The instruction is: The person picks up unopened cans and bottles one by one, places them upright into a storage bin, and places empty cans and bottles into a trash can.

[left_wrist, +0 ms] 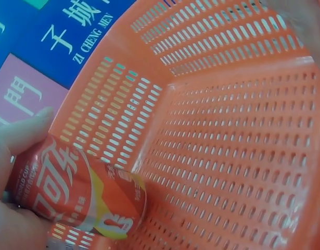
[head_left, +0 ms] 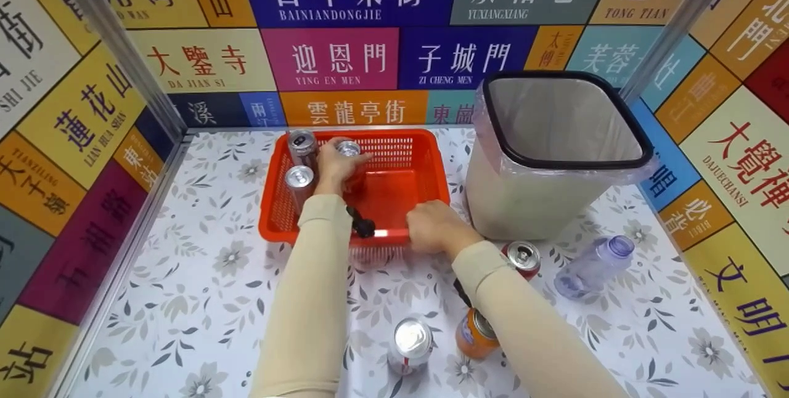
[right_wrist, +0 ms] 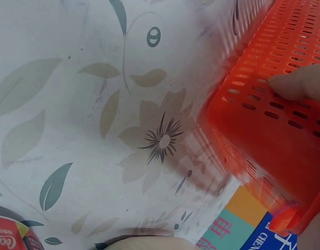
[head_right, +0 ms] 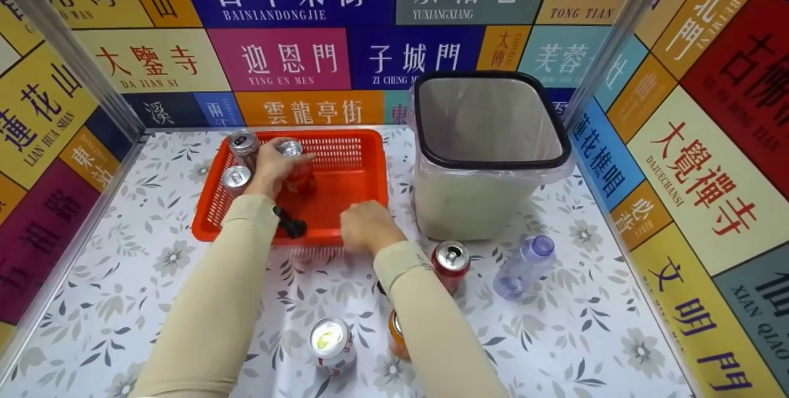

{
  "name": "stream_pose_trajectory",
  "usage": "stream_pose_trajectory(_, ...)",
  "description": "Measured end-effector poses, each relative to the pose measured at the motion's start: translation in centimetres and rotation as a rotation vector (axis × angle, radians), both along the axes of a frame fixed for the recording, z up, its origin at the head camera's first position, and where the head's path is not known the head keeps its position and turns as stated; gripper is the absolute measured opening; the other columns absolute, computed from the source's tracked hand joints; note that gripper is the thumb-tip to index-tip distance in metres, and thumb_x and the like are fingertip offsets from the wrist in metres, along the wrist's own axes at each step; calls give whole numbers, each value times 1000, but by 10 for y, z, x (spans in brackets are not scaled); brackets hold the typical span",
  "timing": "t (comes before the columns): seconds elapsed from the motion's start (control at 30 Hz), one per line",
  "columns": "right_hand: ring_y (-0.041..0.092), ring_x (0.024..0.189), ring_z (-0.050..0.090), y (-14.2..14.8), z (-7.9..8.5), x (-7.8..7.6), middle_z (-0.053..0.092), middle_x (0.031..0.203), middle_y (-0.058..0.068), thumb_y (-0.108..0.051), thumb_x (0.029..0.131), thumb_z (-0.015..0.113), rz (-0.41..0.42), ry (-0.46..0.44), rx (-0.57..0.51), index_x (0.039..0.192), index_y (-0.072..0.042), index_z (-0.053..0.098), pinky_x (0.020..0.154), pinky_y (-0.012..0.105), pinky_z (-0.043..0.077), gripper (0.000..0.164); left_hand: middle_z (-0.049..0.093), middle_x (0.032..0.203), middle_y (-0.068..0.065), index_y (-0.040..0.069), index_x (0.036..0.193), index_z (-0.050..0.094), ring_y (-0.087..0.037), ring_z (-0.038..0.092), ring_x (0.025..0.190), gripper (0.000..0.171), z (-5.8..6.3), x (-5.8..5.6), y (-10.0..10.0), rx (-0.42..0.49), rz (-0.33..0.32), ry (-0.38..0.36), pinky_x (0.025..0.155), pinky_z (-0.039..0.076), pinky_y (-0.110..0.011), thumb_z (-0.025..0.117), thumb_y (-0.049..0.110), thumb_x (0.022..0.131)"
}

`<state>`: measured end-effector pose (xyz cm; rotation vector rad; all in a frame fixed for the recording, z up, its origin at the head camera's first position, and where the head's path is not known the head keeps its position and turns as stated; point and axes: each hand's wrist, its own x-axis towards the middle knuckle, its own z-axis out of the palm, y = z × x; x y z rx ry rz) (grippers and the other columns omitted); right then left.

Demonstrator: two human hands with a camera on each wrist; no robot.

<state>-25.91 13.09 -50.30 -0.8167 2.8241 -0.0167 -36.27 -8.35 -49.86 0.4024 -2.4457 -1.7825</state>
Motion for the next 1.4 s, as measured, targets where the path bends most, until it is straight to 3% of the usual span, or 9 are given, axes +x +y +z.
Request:
stream_pose_trajectory(0.17,28,77,60,0,2,1,65,80,5,-21,84,72,-12,-13,-17,78,-13,67,81,42,54,12,66,129,-21,2,133,65,-33,63,120,57,-2,0,-2,76,37,0,107,51,-43,92,9,84)
stream_pose_trajectory(0.37,28,78,61,0,3,0,66,81,5,-22,86,72,-10,-6,-10,79,-13,67,81,42,54,13,66,129,-22,1,131,64,-33,63,121,55,-2,0,0,62,32,26,107,51,-44,92,8,84)
stream_pose_trajectory(0.63,27,80,60,-1,3,2,66,82,4,-18,83,71,-27,-24,-28,81,-14,67,82,41,53,6,65,127,-22,1,129,64,-33,62,120,54,-5,-1,2,103,75,44,105,52,-45,89,-3,82)
stream_pose_trajectory(0.8,26,78,60,1,3,2,65,80,3,-19,82,72,-28,-24,-27,79,-15,66,80,41,53,8,65,127,-23,0,127,63,-34,62,120,51,-3,-1,4,76,64,41,105,52,-45,88,-5,82)
stream_pose_trajectory(1.07,33,81,64,1,3,1,68,83,9,-20,86,75,28,21,-9,79,-9,66,86,46,55,15,68,128,-23,2,124,69,-34,63,120,47,7,-2,4,-49,59,20,105,50,-42,90,3,82)
stream_pose_trajectory(1.23,30,81,63,1,3,1,68,83,8,-20,86,75,7,1,-9,80,-10,67,85,45,55,15,67,130,-21,2,125,69,-31,62,122,44,10,-2,5,2,45,15,107,49,-40,86,-1,85)
stream_pose_trajectory(1.4,29,79,62,1,3,2,67,82,6,-20,86,75,-10,-1,-11,80,-11,67,83,44,55,13,69,123,-19,1,125,68,-27,63,110,40,14,-2,6,57,47,32,98,52,-38,83,-1,88)
